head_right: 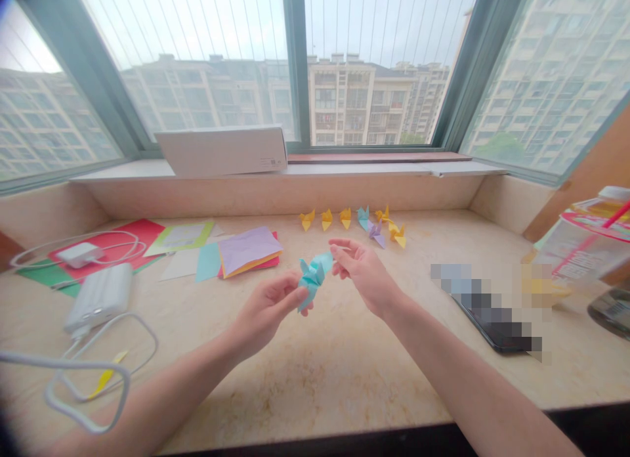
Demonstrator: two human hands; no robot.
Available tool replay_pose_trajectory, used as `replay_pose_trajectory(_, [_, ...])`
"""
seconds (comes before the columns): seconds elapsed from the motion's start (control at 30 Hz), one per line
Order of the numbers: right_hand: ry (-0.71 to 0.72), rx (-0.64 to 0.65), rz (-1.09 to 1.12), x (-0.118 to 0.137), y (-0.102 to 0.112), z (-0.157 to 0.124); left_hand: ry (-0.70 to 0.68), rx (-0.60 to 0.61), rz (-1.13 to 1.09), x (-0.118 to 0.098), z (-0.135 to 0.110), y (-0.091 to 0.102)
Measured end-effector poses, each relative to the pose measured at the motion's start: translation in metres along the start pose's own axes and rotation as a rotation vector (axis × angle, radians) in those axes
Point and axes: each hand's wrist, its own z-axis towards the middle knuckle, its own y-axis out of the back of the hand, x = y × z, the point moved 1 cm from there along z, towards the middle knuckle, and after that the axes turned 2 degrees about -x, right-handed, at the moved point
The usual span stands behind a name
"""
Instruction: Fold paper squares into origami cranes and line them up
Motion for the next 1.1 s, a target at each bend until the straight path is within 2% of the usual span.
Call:
replay_pose_trajectory(0.1, [0.227,-0.145,-0.184,0.002,0.005,0.002,0.061,-0.163,-0.013,0.004,0.003,0.004])
replay_pose_trajectory(0.17, [0.32,-0.145,-0.261,0.002,0.004,0.0,0.085,-0.232,0.002,0.006,0.004,0.007])
replay_pose_trajectory(0.23, [0.359,-0.074,-0.33,-0.001,-0.002,-0.004,0.087,-0.24,0.032,0.008,0.004,0.009])
replay_pose_trajectory(0.37, [0.397,0.052,-0.436,-0.012,-0.013,-0.012,0.058,-0.173,0.103,0.01,0.003,0.007])
replay_pose_trajectory(0.47, [0.42,0.078,-0.469,-0.015,-0.014,-0.012,0.036,-0.14,0.146,0.01,0.002,0.005])
replay_pose_trajectory(0.6, [0.37,0.07,-0.469,-0.014,-0.009,-0.007,0.052,-0.244,0.226,0.011,0.003,0.009])
replay_pose_trajectory(0.73, [0.291,0.131,-0.47,-0.012,-0.01,-0.007,0.009,-0.36,0.229,0.008,0.006,0.013])
replay_pose_trajectory(0.93, [0.316,0.152,-0.476,-0.014,-0.012,-0.007,0.001,-0.314,0.3,0.01,0.006,0.013])
replay_pose_trajectory(1.1, [0.373,0.167,-0.556,-0.017,-0.011,-0.007,-0.045,-0.336,0.392,0.012,0.005,0.014])
